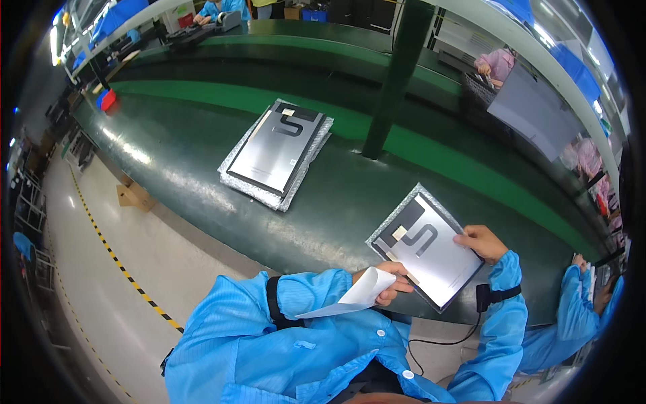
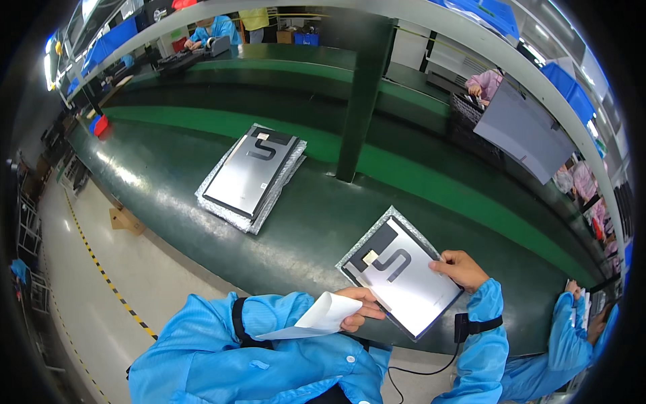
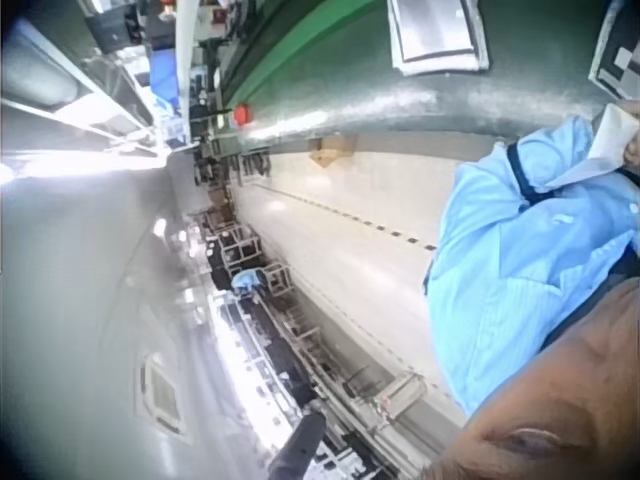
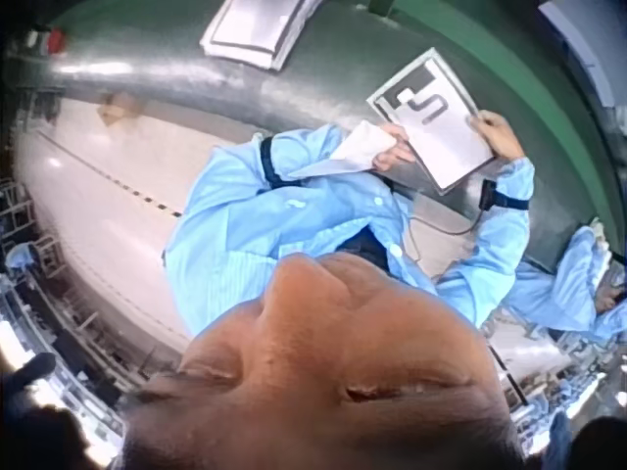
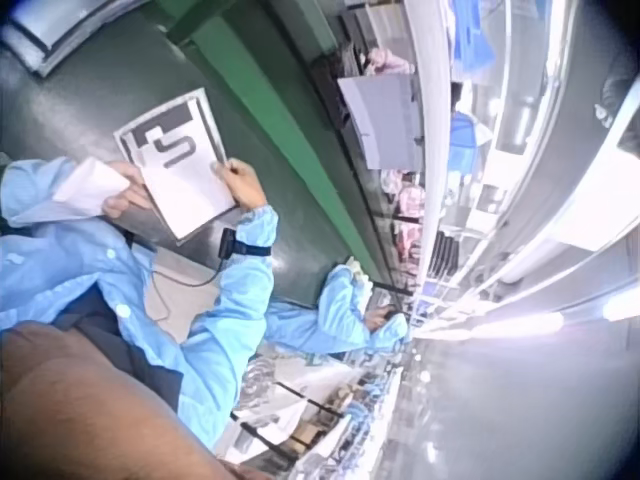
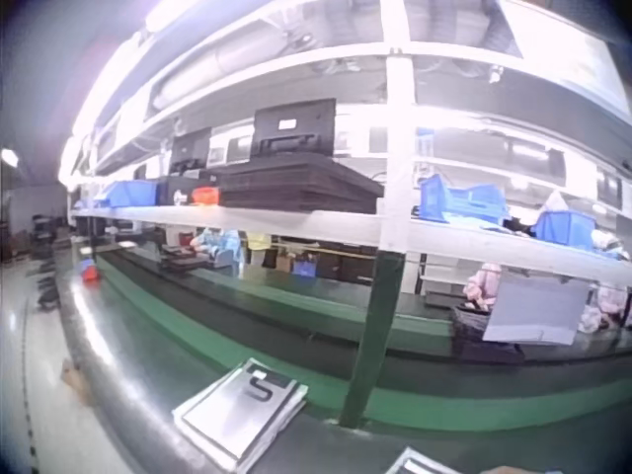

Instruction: Peeling and checking protective film liners from electronic display panels in a manufacturing environment.

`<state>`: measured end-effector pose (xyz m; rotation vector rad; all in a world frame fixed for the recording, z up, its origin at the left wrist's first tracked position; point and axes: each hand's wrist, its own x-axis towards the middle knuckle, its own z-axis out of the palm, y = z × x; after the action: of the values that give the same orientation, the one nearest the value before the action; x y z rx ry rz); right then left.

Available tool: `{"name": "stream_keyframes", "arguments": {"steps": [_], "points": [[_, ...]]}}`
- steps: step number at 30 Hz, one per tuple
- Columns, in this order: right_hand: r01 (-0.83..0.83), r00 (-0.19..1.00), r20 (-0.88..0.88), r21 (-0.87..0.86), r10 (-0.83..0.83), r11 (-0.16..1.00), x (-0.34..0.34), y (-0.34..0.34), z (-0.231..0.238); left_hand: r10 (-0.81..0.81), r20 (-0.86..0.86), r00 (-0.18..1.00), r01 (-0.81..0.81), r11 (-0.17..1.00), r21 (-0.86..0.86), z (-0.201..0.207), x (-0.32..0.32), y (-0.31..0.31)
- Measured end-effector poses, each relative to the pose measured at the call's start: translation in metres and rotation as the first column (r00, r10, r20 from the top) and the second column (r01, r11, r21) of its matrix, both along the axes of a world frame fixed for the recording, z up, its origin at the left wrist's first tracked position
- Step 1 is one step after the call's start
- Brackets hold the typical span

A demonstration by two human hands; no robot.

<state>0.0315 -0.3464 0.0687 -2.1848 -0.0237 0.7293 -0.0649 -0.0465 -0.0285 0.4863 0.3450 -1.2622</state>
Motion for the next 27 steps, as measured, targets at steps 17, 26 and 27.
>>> {"name": "stream_keyframes", "arguments": {"steps": [17,26,27], "points": [[-0.455,0.400,0.890,-0.015,0.219,0.890,-0.034,0.258,0.122,0.332,0.381,0.863,-0.246,0.935,-0.257,0.021,-0.023,0.128],[0.283,0.928,-0.176,0.906,-0.327,0.315,0.055,0.417,-0.043,0.521,0.184,0.834,-0.443,0.829,-0.340,-0.011,-0.079,0.195],[0.324,0.917,-0.130,0.793,-0.376,0.516,0.056,0.414,-0.044,0.565,0.186,0.804,-0.493,0.808,-0.323,-0.009,-0.083,0.196]]}}
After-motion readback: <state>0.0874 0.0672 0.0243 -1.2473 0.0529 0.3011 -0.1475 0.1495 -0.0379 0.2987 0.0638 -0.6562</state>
